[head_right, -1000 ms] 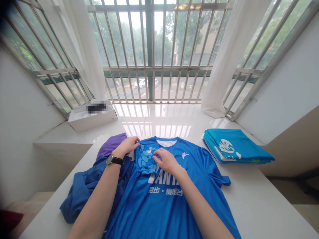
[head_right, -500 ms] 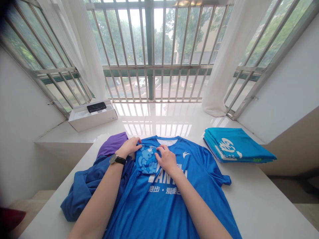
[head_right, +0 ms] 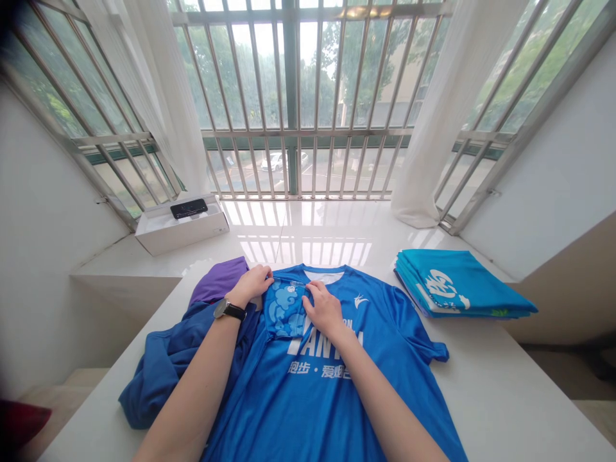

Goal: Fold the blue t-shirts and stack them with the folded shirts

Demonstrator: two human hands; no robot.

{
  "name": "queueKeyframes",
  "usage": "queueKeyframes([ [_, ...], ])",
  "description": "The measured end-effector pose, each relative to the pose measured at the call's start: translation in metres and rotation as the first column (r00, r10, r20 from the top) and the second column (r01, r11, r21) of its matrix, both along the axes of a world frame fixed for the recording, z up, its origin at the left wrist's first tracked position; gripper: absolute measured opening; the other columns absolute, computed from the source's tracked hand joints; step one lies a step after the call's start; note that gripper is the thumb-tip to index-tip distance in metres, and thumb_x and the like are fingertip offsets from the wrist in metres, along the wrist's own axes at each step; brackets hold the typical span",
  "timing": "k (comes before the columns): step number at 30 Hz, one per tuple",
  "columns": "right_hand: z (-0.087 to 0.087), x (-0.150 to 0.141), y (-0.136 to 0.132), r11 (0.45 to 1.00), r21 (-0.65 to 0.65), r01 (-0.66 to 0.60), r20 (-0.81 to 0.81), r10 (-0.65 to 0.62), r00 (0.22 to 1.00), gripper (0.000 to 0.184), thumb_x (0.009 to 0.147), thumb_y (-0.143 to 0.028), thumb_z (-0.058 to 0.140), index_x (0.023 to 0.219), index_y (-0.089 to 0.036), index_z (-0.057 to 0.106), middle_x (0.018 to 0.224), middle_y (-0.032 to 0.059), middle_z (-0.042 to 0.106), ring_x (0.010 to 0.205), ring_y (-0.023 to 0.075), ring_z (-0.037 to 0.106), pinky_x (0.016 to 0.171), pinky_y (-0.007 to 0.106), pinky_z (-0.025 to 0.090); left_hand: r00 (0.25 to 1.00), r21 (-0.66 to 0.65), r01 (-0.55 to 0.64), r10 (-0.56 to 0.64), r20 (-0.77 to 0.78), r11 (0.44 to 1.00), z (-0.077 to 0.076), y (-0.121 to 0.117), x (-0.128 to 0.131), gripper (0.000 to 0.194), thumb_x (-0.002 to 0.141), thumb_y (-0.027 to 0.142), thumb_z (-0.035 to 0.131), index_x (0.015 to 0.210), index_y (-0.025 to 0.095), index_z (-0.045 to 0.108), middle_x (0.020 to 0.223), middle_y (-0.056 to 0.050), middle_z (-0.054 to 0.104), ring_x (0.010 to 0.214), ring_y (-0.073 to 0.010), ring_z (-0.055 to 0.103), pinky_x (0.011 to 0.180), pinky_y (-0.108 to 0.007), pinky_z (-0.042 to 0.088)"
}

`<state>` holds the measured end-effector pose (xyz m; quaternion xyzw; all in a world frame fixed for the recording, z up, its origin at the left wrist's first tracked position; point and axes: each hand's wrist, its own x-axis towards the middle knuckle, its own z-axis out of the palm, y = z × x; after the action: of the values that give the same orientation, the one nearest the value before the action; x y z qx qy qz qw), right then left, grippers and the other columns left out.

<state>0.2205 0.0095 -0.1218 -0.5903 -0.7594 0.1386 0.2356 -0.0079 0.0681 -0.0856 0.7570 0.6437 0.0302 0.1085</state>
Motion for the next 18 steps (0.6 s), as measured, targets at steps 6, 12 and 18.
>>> queueKeyframes([
  [6,0.0004,0.0007,0.0000,1.000,-0.008,-0.018,0.007,0.018,1.000,0.035,0.094,-0.033,0.050,0.123,-0.020,0.064,0.135,0.0081,0.060,0.111,0.0241,0.064,0.090,0.034,0.052,1.000,-0.020,-0.006,0.006,-0.013,1.000,0.0029,-0.0019,0.0008,0.018,0.092,0.029,0.052,0.102,0.020,0.063,0.112,-0.010,0.062,0.101,-0.0246,0.064,0.083,-0.033,0.050],
  [12,-0.0008,0.0001,-0.0003,1.000,-0.003,-0.022,0.032,0.022,0.999,0.036,0.094,-0.033,0.049,0.124,-0.021,0.065,0.137,0.0077,0.059,0.109,0.0239,0.065,0.089,0.032,0.052,1.000,-0.028,-0.013,0.012,-0.022,1.000,0.0067,-0.0041,0.0020,0.019,0.092,0.029,0.052,0.103,0.020,0.063,0.114,-0.010,0.062,0.102,-0.0249,0.064,0.082,-0.032,0.050],
  [18,-0.0001,-0.0007,-0.0016,1.000,0.004,-0.007,0.051,0.007,0.999,0.037,0.094,-0.033,0.049,0.125,-0.020,0.064,0.137,0.0070,0.059,0.107,0.0242,0.066,0.087,0.033,0.053,0.999,-0.023,-0.036,0.035,-0.029,0.999,0.0048,-0.0026,0.0013,0.018,0.093,0.030,0.051,0.102,0.021,0.064,0.113,-0.009,0.063,0.101,-0.0240,0.064,0.081,-0.031,0.050],
])
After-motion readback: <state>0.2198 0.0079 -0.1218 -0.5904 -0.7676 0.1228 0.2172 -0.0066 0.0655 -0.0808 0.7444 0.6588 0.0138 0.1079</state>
